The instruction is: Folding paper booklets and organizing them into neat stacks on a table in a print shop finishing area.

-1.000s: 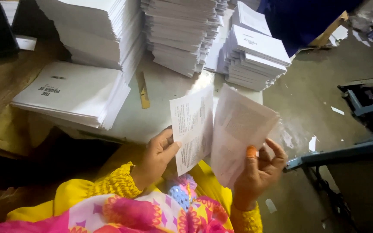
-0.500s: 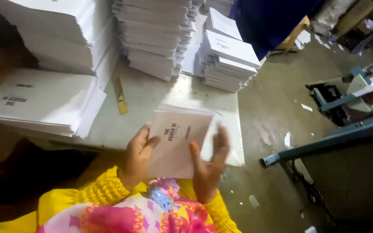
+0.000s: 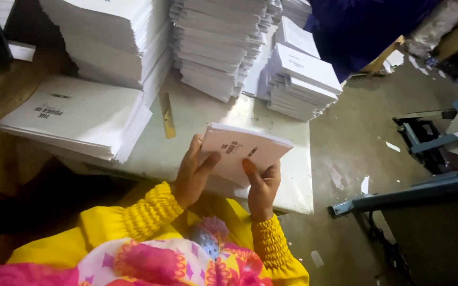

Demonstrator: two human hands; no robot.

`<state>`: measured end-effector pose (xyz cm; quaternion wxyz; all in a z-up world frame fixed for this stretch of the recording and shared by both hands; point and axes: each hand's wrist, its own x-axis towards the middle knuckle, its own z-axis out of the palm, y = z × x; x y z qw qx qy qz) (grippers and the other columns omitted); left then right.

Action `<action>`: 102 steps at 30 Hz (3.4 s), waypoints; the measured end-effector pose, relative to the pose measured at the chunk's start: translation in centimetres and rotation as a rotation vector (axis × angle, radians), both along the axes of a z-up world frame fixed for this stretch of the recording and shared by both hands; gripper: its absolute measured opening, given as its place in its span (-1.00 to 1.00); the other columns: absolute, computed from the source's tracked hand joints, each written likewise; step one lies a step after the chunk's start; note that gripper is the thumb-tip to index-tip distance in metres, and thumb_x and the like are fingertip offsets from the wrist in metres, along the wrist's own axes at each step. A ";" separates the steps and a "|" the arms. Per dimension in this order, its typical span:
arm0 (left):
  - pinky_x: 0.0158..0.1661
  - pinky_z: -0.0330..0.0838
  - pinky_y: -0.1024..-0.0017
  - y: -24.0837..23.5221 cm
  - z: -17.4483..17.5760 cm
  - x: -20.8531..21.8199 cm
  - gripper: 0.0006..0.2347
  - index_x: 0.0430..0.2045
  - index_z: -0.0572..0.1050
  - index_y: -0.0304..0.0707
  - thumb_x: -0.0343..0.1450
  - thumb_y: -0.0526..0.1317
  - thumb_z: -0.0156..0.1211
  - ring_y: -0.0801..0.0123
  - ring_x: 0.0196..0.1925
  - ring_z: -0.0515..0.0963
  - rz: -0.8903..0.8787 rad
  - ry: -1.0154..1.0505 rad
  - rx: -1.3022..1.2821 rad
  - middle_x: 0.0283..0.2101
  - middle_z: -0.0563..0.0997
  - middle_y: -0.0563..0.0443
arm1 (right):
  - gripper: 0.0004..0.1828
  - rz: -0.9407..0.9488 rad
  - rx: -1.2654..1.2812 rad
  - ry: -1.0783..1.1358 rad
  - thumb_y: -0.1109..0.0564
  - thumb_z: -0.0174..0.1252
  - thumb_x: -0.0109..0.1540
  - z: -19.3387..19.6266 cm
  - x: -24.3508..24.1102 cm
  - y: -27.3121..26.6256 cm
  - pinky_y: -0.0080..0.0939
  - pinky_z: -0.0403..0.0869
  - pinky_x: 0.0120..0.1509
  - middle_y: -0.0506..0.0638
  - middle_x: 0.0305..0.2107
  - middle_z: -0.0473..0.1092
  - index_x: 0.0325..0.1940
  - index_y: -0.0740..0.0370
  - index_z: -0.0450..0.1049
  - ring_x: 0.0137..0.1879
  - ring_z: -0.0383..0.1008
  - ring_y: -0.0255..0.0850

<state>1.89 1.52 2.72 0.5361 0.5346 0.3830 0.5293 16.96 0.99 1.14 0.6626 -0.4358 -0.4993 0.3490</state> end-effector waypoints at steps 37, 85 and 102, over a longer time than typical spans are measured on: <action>-0.43 0.61 0.33 -4.2 -3.8 -17.0 -0.63 -0.17 0.34 -0.34 0.45 0.05 -0.04 -0.06 -0.31 0.69 0.019 -0.308 -0.407 -0.27 0.63 -0.46 | -0.39 0.443 -0.645 -0.182 0.14 0.34 0.08 2.5 -15.9 10.6 0.01 0.56 -0.13 0.25 -0.57 0.40 0.01 0.67 0.31 -0.46 0.54 -0.03; -0.59 0.26 0.54 -2.8 -4.6 -15.1 -0.84 -0.52 0.63 -0.21 0.37 -0.18 0.13 0.50 -0.79 0.36 0.347 0.364 -0.137 -0.89 0.38 0.06 | -0.35 0.206 -0.361 0.025 -0.05 0.14 0.18 -3.6 -10.5 11.8 -0.37 0.24 -0.66 -0.08 -0.67 0.28 0.28 0.30 0.25 -0.64 0.19 -0.38; -0.25 0.52 0.30 15.8 -7.0 4.6 -0.83 -0.41 0.52 -0.23 0.50 -0.20 0.00 0.16 -0.33 0.66 0.005 0.151 0.293 -0.46 0.64 -0.09 | -0.85 -0.381 0.119 -0.320 0.15 0.19 0.25 1.2 6.8 12.1 -0.38 0.44 -0.38 0.03 -0.54 0.45 -0.13 0.24 0.53 -0.45 0.43 -0.30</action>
